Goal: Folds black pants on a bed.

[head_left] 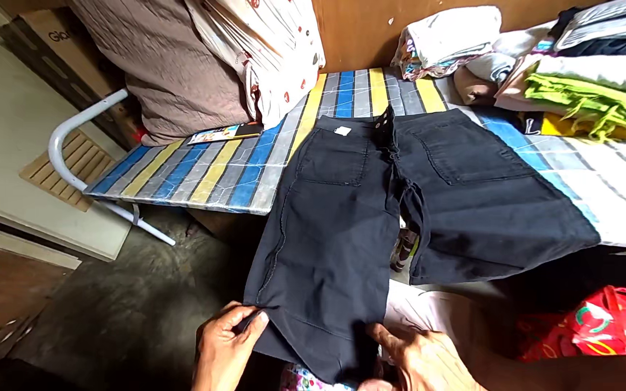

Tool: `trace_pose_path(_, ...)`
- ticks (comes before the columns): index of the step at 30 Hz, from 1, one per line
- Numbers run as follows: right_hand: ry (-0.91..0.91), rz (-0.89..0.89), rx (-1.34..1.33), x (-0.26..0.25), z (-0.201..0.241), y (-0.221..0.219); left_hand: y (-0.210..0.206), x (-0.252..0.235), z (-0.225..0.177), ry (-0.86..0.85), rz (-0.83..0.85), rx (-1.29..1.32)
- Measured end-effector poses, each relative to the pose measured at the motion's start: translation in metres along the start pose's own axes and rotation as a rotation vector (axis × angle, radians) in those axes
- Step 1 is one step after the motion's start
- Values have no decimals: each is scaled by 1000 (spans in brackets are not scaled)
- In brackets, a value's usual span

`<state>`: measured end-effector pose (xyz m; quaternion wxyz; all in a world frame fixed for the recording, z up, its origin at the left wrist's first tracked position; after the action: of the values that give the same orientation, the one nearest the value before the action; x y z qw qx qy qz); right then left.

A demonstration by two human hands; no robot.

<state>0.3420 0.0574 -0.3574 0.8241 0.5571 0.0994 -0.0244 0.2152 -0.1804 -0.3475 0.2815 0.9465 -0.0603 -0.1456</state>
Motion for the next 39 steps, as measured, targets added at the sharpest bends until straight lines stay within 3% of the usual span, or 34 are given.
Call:
trace_pose_path(3,130,-280,168,-4,24,5,-1,-1,-32,-62,-98,-226)
trace_pose_path(7,142,-346,139,-10,41,-8,-2,-9,-66,-128,-147,-318)
trace_pose_path(15,-236,-128,-855,-26,-47,5,0,-37,-67,-41,-10,-272)
trace_pose_path(21,-478,-54,-1165,-29,-61,-13,-13,-41,-70,-62,-42,-263)
trace_pose_path(30,-440,-200,-1093,-37,-68,-18,-26,-53,-67,-199,-73,-237)
trace_pose_path(34,-272,-279,-851,-38,-64,-7,-37,-62,-63,-249,114,-267)
trace_pose_path(39,-156,-351,-568,-42,-53,14,-39,-77,-68,-387,118,-380)
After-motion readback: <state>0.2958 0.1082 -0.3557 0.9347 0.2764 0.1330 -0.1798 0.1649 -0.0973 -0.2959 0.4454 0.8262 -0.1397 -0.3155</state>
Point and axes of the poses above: each hand's wrist, its own x-axis away from the middle knuckle, its own y-axis out of the back of the hand, z = x × y, the point moved 8 cm from there along -x, towards the middle knuckle
